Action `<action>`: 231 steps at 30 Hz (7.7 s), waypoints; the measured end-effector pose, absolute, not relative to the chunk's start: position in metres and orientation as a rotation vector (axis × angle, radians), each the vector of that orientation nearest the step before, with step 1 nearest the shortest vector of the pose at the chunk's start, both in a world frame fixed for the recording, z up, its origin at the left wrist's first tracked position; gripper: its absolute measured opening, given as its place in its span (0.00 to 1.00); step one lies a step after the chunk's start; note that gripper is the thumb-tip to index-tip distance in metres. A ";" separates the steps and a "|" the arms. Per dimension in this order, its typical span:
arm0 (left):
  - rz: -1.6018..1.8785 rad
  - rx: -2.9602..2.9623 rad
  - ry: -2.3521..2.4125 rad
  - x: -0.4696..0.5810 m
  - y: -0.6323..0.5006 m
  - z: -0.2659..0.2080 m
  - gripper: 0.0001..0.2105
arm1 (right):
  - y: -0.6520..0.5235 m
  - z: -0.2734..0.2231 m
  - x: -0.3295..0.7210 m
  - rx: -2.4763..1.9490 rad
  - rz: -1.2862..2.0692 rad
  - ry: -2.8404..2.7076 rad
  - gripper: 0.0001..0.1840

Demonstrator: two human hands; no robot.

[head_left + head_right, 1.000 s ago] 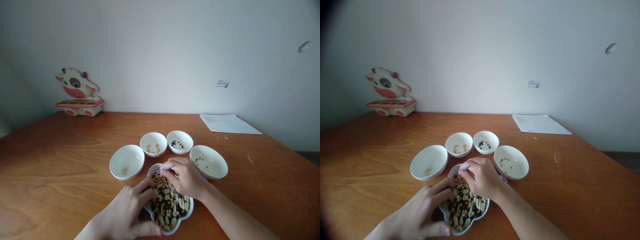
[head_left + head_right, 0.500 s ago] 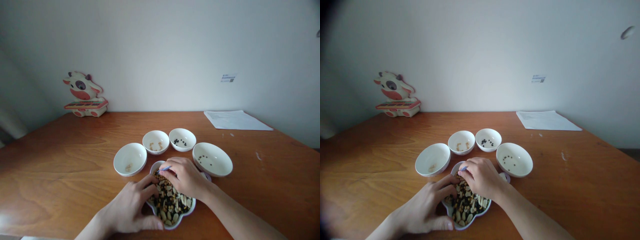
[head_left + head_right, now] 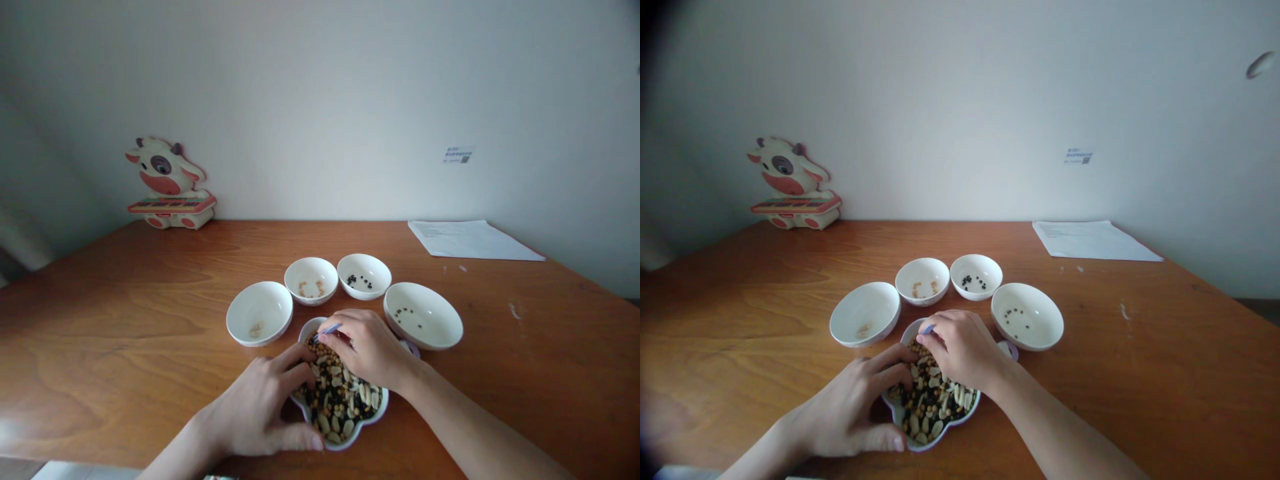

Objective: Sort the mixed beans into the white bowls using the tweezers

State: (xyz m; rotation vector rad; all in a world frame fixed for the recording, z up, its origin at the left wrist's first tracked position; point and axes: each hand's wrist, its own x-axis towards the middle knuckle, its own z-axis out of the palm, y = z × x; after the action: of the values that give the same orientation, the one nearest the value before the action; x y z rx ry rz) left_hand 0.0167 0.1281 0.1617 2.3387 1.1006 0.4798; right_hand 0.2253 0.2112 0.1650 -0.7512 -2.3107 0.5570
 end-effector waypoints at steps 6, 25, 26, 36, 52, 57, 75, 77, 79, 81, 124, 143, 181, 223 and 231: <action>0.476 2.333 1.100 0.016 0.128 0.160 0.27 | 0.210 0.166 0.227 -0.707 0.542 -2.331 0.06; 0.475 2.348 1.108 0.016 0.126 0.163 0.27 | 0.211 0.165 0.226 -0.574 0.478 -2.337 0.08; 0.479 2.353 1.104 0.016 0.126 0.163 0.27 | 0.210 0.165 0.225 -0.574 0.481 -2.329 0.09; 0.438 2.356 1.133 0.017 0.125 0.166 0.26 | 0.211 0.174 0.229 -0.597 0.451 -2.225 0.08; 0.457 2.380 1.116 0.016 0.125 0.167 0.27 | 0.221 0.183 0.241 -0.677 0.437 -2.120 0.09; 0.481 2.381 1.103 0.017 0.126 0.167 0.26 | 0.217 0.177 0.236 -0.621 0.548 -2.243 0.07; 0.430 2.338 1.126 0.016 0.126 0.165 0.26 | 0.213 0.175 0.233 -0.681 0.583 -2.305 0.07; 0.433 2.338 1.120 0.016 0.126 0.166 0.26 | 0.212 0.176 0.233 -0.676 0.570 -2.313 0.07; 0.442 2.335 1.115 0.016 0.125 0.166 0.26 | 0.211 0.176 0.232 -0.674 0.552 -2.326 0.06; 0.445 2.331 1.115 0.017 0.125 0.168 0.25 | 0.211 0.175 0.231 -0.670 0.544 -2.336 0.06; 0.461 2.390 1.109 0.017 0.125 0.166 0.27 | 0.217 0.181 0.240 -0.668 0.297 -2.068 0.09; 0.456 2.391 1.119 0.016 0.125 0.164 0.25 | 0.253 0.171 0.270 -1.404 -0.321 -1.812 0.18; 0.391 2.354 1.139 0.016 0.125 0.168 0.24 | 0.219 0.176 0.240 -0.783 0.528 -2.387 0.09; 0.427 2.358 1.123 0.014 0.122 0.165 0.25 | 0.216 0.180 0.241 -0.667 0.456 -2.272 0.10; 0.389 2.341 1.133 0.015 0.125 0.168 0.25 | 0.215 0.175 0.237 -0.624 0.544 -2.348 0.07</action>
State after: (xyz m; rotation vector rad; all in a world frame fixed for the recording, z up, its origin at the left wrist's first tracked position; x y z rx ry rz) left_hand 0.0148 0.1246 0.1679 2.3407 1.1329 0.3887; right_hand 0.2374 0.2152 0.1747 -0.6241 -2.3479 0.5439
